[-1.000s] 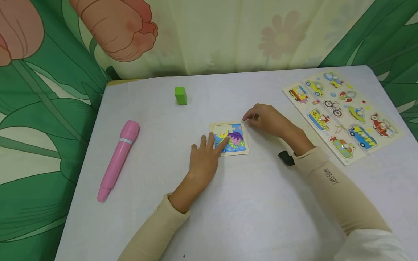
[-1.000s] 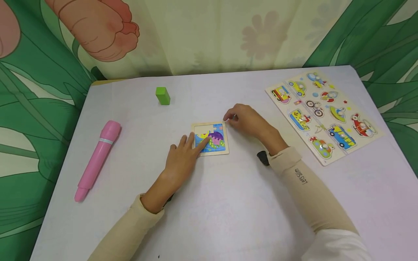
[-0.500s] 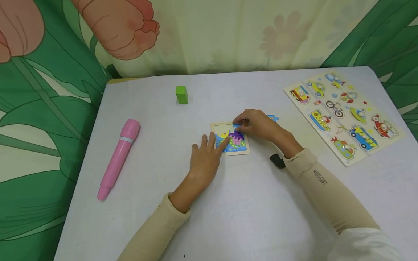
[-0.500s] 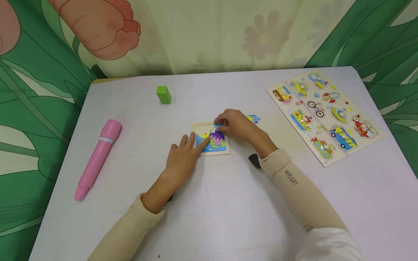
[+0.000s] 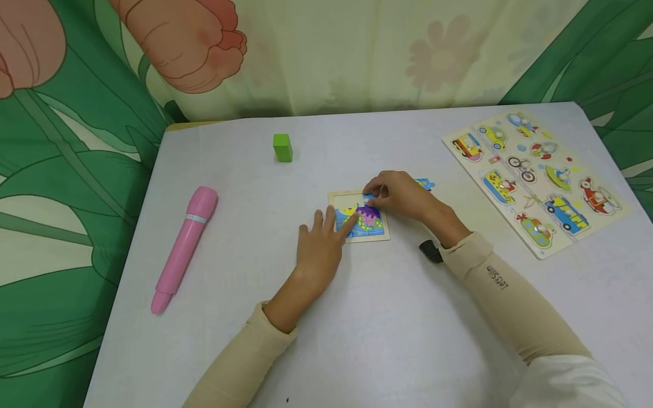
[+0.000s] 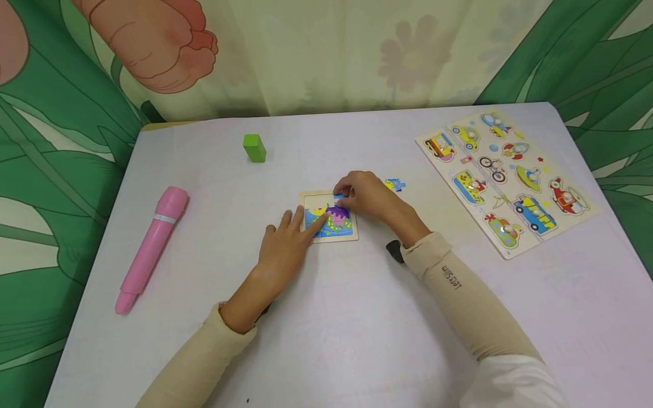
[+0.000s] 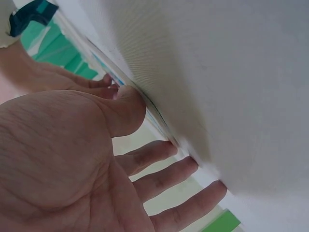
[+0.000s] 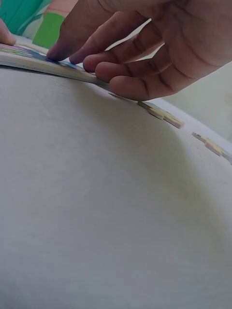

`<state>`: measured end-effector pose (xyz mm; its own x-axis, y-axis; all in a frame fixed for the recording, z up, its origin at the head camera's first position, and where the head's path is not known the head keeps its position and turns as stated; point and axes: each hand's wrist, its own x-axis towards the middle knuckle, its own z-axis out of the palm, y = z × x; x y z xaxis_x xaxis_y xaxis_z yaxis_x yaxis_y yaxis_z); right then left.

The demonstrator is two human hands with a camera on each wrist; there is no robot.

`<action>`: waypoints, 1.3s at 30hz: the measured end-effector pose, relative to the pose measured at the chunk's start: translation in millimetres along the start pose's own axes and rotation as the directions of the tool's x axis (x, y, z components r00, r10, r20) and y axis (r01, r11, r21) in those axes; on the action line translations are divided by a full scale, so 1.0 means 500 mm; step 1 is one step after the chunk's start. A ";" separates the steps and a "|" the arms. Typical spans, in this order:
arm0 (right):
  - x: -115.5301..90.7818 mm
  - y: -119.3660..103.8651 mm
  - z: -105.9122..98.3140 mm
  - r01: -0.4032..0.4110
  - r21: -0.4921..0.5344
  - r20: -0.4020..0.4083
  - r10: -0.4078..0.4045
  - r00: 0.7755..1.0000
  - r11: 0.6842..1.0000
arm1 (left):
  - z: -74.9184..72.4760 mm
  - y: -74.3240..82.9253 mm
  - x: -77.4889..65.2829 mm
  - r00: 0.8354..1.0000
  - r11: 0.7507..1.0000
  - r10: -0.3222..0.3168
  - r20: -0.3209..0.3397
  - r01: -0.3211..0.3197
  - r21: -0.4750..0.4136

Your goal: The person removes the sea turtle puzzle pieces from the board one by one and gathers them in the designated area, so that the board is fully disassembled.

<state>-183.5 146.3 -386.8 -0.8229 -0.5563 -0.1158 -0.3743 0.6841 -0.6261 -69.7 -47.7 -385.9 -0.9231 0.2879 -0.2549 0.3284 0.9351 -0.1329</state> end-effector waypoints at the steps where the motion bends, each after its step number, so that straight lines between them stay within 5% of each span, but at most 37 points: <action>1: 0.000 -0.001 0.000 0.002 0.005 -0.001 -0.002 1.000 1.000 | 0.000 0.000 0.000 1.000 1.000 0.000 0.000 0.000 0.001; 16: 0.008 0.005 -0.001 -0.027 0.030 0.094 0.024 0.995 0.999 | 0.002 0.003 0.001 1.000 1.000 -0.005 0.007 0.005 0.009; 27: 0.010 0.000 -0.009 0.012 -0.074 0.095 -0.005 0.995 0.997 | 0.001 0.004 0.006 1.000 1.000 -0.009 0.021 0.009 0.001; 39: 0.009 -0.003 -0.010 -0.020 -0.063 0.085 0.025 0.996 0.998 | 0.000 0.005 0.006 1.000 1.000 -0.013 0.024 0.014 -0.011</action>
<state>-188.8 145.0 -382.5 -0.7926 -0.5770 -0.1971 -0.3841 0.7236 -0.5735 -71.7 -44.7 -387.2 -0.9224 0.2703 -0.2758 0.3135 0.9412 -0.1258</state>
